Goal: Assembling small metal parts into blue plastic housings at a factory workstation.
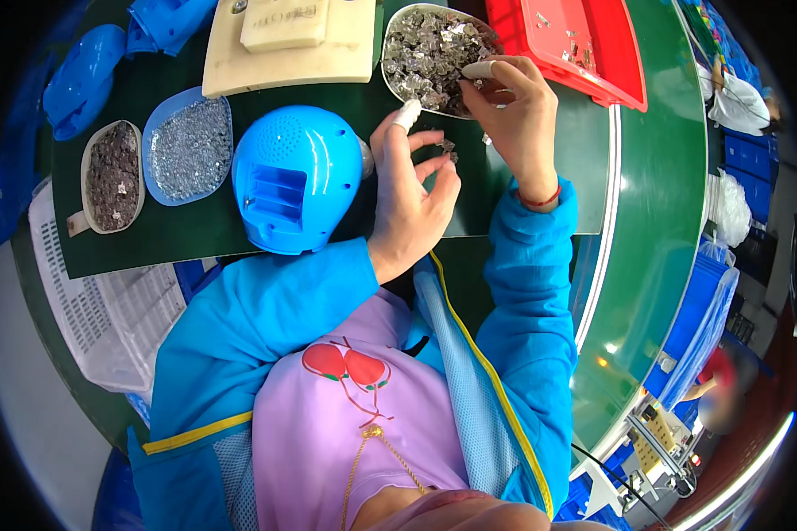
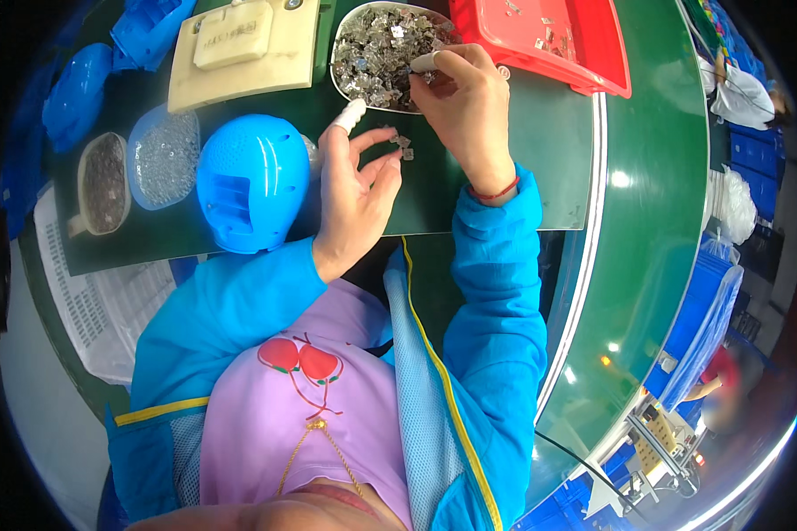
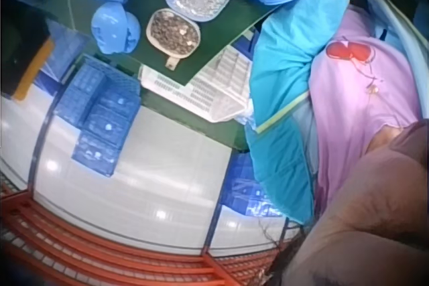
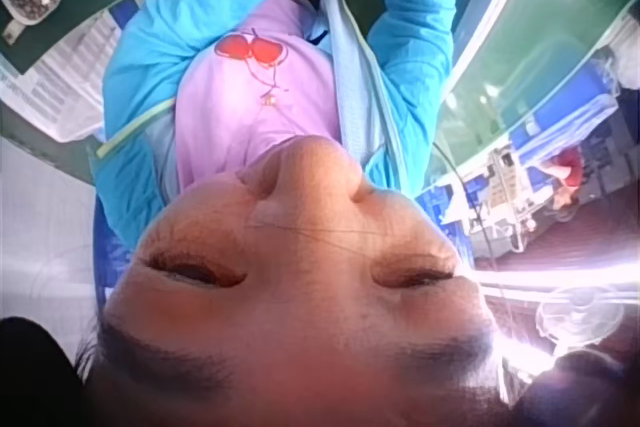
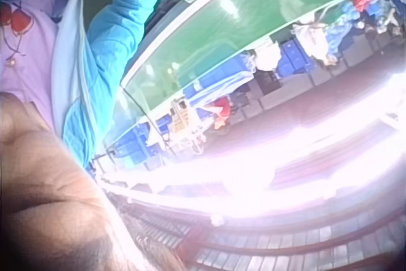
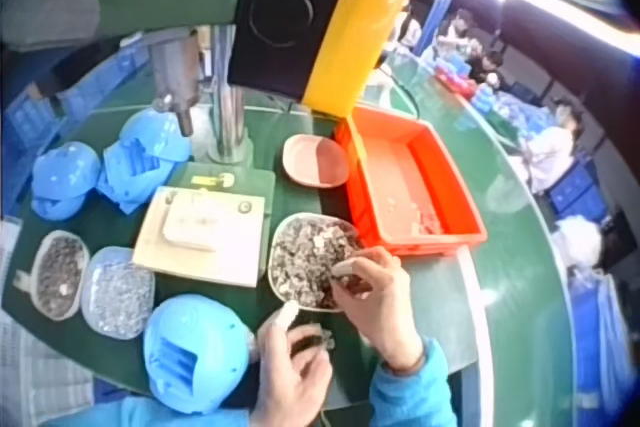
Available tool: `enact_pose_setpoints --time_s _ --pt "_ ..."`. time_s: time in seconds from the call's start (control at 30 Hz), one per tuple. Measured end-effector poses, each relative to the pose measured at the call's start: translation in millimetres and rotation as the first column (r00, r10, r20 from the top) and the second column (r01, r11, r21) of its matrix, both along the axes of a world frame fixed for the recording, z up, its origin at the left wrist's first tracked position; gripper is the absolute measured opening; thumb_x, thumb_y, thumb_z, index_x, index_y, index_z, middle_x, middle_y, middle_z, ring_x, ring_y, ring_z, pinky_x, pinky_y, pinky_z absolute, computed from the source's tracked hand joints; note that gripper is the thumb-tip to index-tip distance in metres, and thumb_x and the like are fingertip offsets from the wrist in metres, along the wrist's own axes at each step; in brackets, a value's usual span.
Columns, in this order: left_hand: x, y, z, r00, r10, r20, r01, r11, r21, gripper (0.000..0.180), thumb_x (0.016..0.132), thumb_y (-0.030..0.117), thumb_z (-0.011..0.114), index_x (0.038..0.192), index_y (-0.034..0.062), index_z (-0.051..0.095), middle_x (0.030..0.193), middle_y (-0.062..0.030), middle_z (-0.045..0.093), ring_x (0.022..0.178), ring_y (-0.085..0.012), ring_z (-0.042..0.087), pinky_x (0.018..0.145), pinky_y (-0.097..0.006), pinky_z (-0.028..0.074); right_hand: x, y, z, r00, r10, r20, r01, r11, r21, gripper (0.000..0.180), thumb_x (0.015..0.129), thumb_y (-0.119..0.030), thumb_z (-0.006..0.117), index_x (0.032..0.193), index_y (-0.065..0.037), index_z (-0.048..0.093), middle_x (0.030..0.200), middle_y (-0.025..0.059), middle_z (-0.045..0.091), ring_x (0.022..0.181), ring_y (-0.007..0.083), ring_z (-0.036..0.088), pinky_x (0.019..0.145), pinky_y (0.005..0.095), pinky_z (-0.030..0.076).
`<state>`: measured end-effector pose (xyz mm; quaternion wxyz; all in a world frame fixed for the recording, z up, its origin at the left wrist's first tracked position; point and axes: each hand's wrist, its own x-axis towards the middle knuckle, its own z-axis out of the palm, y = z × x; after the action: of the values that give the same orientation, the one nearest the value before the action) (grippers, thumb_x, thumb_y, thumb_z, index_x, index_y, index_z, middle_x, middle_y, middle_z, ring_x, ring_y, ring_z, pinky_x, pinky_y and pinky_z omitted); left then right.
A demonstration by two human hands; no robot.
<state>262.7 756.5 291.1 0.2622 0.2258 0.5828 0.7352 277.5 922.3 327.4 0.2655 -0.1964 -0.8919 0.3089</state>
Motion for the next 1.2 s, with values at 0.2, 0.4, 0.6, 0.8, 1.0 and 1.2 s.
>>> enact_pose_setpoints --time_s 0.2,0.4,0.6,0.8,1.0,1.2 --pt "-6.6 2.6 -4.8 0.998 0.016 0.057 -0.017 0.999 0.030 0.064 0.089 -0.010 0.053 0.146 -0.0018 0.024 0.140 -0.0151 0.034 0.125 -0.0279 0.049 0.105 -0.041 0.049 37.5 -12.0 3.6 0.995 -0.028 -0.095 0.006 0.975 -0.221 0.020 0.076 0.002 0.077 0.095 -0.002 0.073 0.097 0.0077 0.067 0.072 0.0107 0.064 0.067 0.0250 0.057" --pt "2.3 -1.9 2.5 0.998 -0.041 0.046 0.041 0.999 0.008 0.065 0.090 -0.009 0.053 0.147 -0.0009 0.023 0.143 -0.0148 0.033 0.129 -0.0293 0.047 0.110 -0.045 0.042 68.7 -26.7 -12.8 1.000 -0.006 -0.019 0.000 0.946 -0.325 0.024 0.078 0.007 0.075 0.101 0.001 0.072 0.098 0.0098 0.068 0.080 0.0129 0.068 0.070 0.0250 0.057" --pt "-1.3 -16.2 7.2 0.929 -0.108 -0.354 0.067 0.990 -0.126 0.059 0.085 -0.007 0.058 0.140 -0.0032 0.037 0.143 -0.0196 0.037 0.131 -0.0352 0.045 0.110 -0.048 0.040 87.0 -28.1 -25.2 0.992 -0.123 -0.039 0.106 0.947 -0.304 0.027 0.078 0.009 0.073 0.103 0.000 0.071 0.107 0.0110 0.070 0.084 0.0163 0.069 0.075 0.0271 0.057" --pt "-1.3 -20.6 1.5 0.383 -0.536 -0.752 0.114 0.836 -0.537 0.059 0.084 0.014 0.069 0.135 -0.0062 0.048 0.153 -0.0199 0.034 0.146 -0.0353 0.028 0.115 -0.053 0.029 92.1 -37.1 -33.2 0.979 -0.196 -0.061 0.192 0.979 -0.069 0.024 0.079 0.009 0.071 0.101 0.000 0.071 0.105 0.0101 0.070 0.087 0.0191 0.069 0.075 0.0284 0.056" --pt "-3.2 -31.1 2.4 0.401 -0.552 -0.731 0.144 0.826 -0.544 0.055 0.082 0.019 0.072 0.127 -0.0071 0.054 0.153 -0.0197 0.033 0.147 -0.0345 0.026 0.116 -0.052 0.029 96.5 -48.4 -33.4 0.962 -0.256 -0.097 0.249 0.965 -0.084 0.022 0.080 0.009 0.070 0.099 0.000 0.071 0.103 0.0128 0.067 0.089 0.0257 0.067 0.075 0.0349 0.054" --pt "-7.8 -49.1 15.5 0.409 -0.466 -0.784 0.248 0.884 -0.396 0.051 0.078 0.009 0.075 0.123 -0.0061 0.057 0.145 -0.0192 0.044 0.138 -0.0356 0.040 0.111 -0.049 0.039 87.4 -56.4 -37.7 0.955 -0.278 -0.106 0.287 0.955 0.075 0.024 0.078 0.009 0.070 0.099 -0.002 0.072 0.114 0.0135 0.062 0.087 0.0232 0.063 0.073 0.0331 0.053"
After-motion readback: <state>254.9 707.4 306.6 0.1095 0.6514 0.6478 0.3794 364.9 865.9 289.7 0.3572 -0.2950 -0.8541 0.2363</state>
